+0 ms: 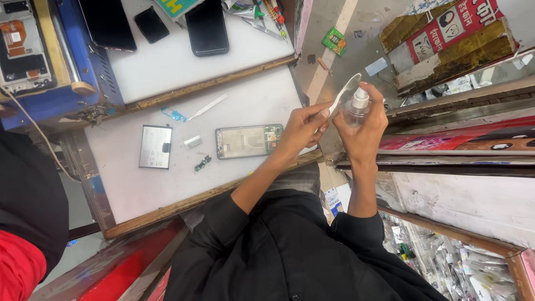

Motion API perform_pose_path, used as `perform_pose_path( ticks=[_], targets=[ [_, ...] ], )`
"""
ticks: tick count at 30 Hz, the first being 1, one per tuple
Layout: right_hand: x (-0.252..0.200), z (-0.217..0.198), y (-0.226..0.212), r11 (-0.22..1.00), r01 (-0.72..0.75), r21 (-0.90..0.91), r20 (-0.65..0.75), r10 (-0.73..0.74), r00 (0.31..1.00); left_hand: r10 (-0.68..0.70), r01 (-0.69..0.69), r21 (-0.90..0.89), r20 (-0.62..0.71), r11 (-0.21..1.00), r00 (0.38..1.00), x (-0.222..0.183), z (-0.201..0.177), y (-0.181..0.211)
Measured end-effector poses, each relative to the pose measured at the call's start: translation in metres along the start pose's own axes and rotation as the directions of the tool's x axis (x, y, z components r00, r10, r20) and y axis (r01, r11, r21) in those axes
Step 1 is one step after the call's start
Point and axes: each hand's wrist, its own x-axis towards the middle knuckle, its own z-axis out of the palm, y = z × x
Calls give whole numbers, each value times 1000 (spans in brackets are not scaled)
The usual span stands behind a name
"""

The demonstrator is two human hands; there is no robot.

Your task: The person cleans a small electronic component with a spray and toothbrush, then places it into a disassembled smartphone chassis. The person then picks up a black smartphone and removes its protective plastic wrap.

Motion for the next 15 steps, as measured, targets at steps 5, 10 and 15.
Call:
perform_pose_path(
  ticks=[5,10,15],
  targets=[
    [-1,8,3,999,-2,51,-55,5,998,8,-10,-34,-62,999,998,-2,-8,-3],
    [23,46,13,978,102,182,-49,-95,994,169,-164,40,-262,986,950,-31,-24,0],
    [65,140,32,791,88,606,92,-180,979,291,-253,144,-466,957,836,-103,-60,-3]
  ],
)
